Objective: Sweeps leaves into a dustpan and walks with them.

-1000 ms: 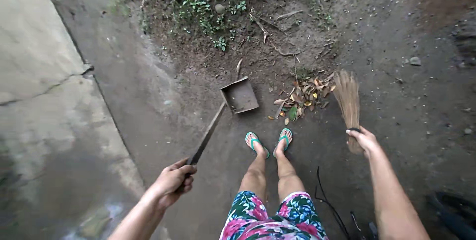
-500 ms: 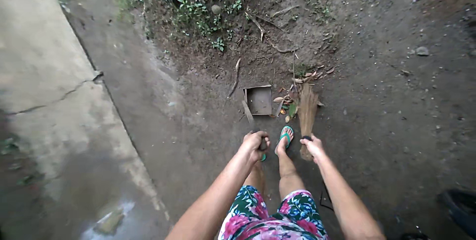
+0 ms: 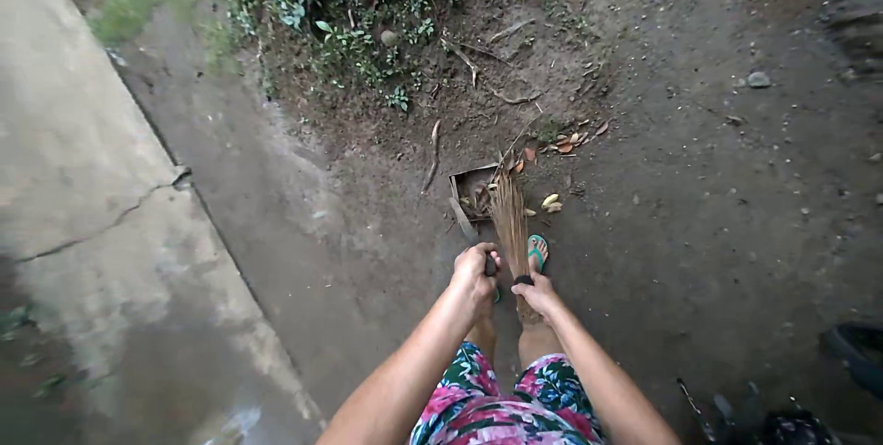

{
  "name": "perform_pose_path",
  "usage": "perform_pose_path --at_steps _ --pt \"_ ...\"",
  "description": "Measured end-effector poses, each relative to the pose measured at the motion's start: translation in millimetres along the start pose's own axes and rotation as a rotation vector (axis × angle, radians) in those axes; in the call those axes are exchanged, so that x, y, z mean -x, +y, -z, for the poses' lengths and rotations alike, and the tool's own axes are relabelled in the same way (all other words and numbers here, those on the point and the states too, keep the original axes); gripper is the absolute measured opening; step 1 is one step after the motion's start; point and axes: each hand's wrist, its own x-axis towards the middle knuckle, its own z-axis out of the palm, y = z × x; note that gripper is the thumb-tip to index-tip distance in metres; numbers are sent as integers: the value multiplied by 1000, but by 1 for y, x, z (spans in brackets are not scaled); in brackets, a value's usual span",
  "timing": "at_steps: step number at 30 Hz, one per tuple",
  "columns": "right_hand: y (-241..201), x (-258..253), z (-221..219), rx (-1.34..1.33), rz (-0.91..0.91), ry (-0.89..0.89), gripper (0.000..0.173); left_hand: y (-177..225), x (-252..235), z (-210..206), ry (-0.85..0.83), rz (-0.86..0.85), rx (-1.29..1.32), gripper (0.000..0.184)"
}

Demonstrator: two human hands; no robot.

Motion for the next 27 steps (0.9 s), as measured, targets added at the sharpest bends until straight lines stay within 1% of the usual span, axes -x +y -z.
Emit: perform_pose_path --at_steps 3,5,7,10,13,15,17,19,21,23,25,27 --pt "4 16 39 179 31 8 84 8 10 11 -5 36 58 7" --pt "3 38 72 271 37 29 84 15 19 18 -15 62 102 8" --pt "1 56 105 276 31 77 85 20 25 22 -28 82 141 8" --pt "-9 63 148 157 56 199 83 26 24 19 -32 109 193 9" --pt "-35 32 181 29 98 346 79 26 11 9 -28 105 236 8" --pt "-59 -7 197 -44 110 438 74 25 0 1 -39 100 227 8" --pt "-75 -54 204 -96 112 498 71 23 -6 -8 -56 102 177 10" --pt "-78 -91 194 -122 103 499 71 20 -10 -14 -77 110 149 10" --pt "-74 -105 163 -89 94 437 71 21 -14 -17 -109 121 135 10" --pt "-64 -100 117 5 102 355 72 24 -16 -19 -128 130 130 9" --pt "-48 -86 69 52 114 270 81 25 -16 -17 -136 138 129 9" --pt "-31 -73 29 84 118 195 85 28 -16 -13 -148 149 114 9"
